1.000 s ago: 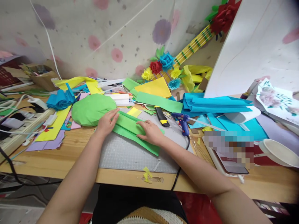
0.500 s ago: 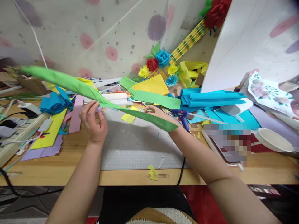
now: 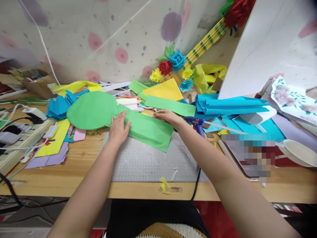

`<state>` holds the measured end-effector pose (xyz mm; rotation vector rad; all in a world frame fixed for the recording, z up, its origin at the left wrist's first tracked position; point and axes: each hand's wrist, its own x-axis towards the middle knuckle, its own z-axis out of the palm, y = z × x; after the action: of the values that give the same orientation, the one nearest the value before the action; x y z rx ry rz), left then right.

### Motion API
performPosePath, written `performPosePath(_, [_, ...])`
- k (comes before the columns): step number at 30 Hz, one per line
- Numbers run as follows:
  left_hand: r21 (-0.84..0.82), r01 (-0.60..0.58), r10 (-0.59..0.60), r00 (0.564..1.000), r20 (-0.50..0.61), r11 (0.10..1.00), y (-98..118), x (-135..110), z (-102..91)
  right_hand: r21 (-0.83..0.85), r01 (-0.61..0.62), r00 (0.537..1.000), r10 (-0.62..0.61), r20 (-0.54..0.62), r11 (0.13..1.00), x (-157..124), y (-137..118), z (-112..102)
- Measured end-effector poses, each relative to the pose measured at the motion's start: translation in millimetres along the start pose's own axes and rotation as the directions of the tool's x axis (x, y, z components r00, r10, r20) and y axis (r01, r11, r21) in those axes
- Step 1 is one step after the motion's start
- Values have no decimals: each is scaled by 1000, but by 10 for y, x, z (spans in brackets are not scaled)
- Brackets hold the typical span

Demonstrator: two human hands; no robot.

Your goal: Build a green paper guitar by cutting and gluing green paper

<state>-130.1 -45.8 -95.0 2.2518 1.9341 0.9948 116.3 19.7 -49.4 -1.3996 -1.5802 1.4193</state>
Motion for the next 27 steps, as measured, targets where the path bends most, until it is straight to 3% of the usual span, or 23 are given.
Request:
performPosePath(1, [13, 2, -3, 1000, 22, 1000, -19, 1, 15, -152, 4, 999, -10, -38, 988, 33, 3, -59])
performPosePath(2, [24, -4, 3, 999, 32, 1000, -36, 1, 25, -403, 9, 994, -51, -93, 915, 71, 5, -108])
performPosePath(3, [34, -14, 12, 999, 36, 999, -51, 0, 33, -633, 6, 987, -106, -121, 774, 112, 7, -143])
performPosePath(5, [53, -33, 31, 999, 39, 998, -76, -1, 48, -841, -20, 978, -165, -129, 540, 199, 20, -158])
performPosePath(10, [116, -60, 49, 994, 97, 991, -115, -8, 88, -933, -24, 982, -168, -90, 359, 376, 70, 14])
performPosePath(14, [150, -66, 45, 989, 141, 987, -112, -12, 81, -956, -58, 983, -150, -105, 289, 426, 19, 45])
performPosePath(18, [156, -60, 36, 987, 157, 986, -91, -16, 63, -954, -87, 972, -184, -143, 286, 394, -78, -84])
performPosePath(21, [118, -48, 35, 993, 113, 992, -67, -14, 46, -929, -109, 947, -246, -205, 353, 356, -145, -200])
performPosePath(24, [61, -51, 48, 997, 52, 997, -26, -7, 7, -834, -97, 911, -289, -294, 544, 347, -224, -278])
performPosePath(27, [14, -128, 128, 991, 51, 992, 23, -6, -43, -600, 9, 906, -261, -334, 800, 365, -313, -298])
